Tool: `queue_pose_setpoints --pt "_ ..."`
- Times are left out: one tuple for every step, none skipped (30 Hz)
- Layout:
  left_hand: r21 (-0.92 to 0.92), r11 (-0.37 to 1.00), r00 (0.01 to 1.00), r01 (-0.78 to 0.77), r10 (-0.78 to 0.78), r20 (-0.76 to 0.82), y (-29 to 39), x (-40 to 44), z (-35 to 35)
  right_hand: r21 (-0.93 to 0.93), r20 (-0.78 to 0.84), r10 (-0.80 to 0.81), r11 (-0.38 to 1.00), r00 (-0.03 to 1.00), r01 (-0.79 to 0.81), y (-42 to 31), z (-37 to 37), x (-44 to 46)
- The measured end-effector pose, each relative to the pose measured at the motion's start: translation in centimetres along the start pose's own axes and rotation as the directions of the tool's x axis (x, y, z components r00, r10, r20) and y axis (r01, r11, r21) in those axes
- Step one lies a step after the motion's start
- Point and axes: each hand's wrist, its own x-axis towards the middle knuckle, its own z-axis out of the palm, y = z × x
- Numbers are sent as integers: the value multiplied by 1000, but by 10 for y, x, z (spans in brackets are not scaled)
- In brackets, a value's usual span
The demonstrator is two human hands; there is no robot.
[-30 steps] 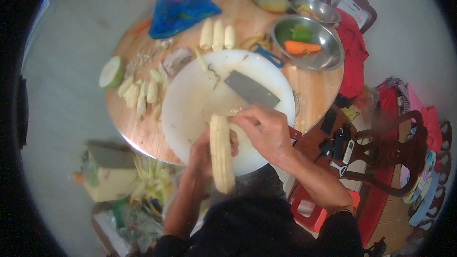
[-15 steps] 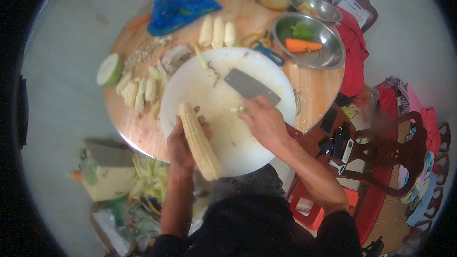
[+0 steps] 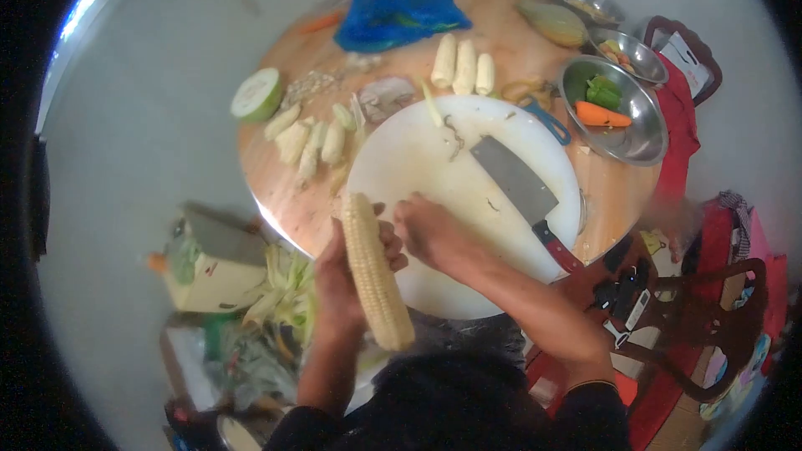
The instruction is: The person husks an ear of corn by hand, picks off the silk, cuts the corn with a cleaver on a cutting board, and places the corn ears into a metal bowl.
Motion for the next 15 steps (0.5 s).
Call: queue_pose_setpoints --pt "17 999 999 -50 50 3 5 -4 1 5 6 -3 1000 1000 3 -9 7 5" --pt "17 999 999 -52 52 -2 10 -8 2 200 64 -93 977 994 78 -17 14 10" --pt "-26 996 996 -84 85 4 16 -11 2 389 102 -190 911 977 137 -24 21 13" --pt "-68 991 993 -117 117 10 21 -13 2 390 101 -191 911 976 138 -32 30 14" --pt "-107 986 990 -124 130 52 24 -14 -2 463 17 -189 872 982 160 -40 42 13" --pt "-104 987 990 -125 131 53 27 -15 -2 531 -67 -179 827 981 187 -47 52 12" --pt "-119 983 987 -138 147 65 30 -17 -3 530 -70 -183 826 981 192 -50 61 13" --pt "-133 979 984 -152 163 76 32 -18 -2 584 -147 -209 770 967 256 -51 70 15" --pt "-124 981 984 -150 160 77 34 -20 -1 629 -225 -230 708 947 321 -54 81 19" --pt "-122 981 984 -152 162 79 34 -20 0 628 -227 -232 707 946 324 -67 99 29" --pt "-117 983 987 -145 152 57 34 -20 0 538 -189 -7 836 982 109 -86 122 44" --pt "-113 984 989 -138 142 35 33 -20 0 431 -178 223 893 958 -128 -96 133 52" --pt "-112 984 989 -137 142 37 33 -19 0 431 -180 223 893 958 -127 -92 113 51" --pt "-124 983 990 -136 140 26 33 -16 -2 652 -113 91 758 990 5 -77 85 49" --pt "-136 982 990 -135 138 13 32 -14 -3 830 -82 -59 549 995 101 -67 57 47"
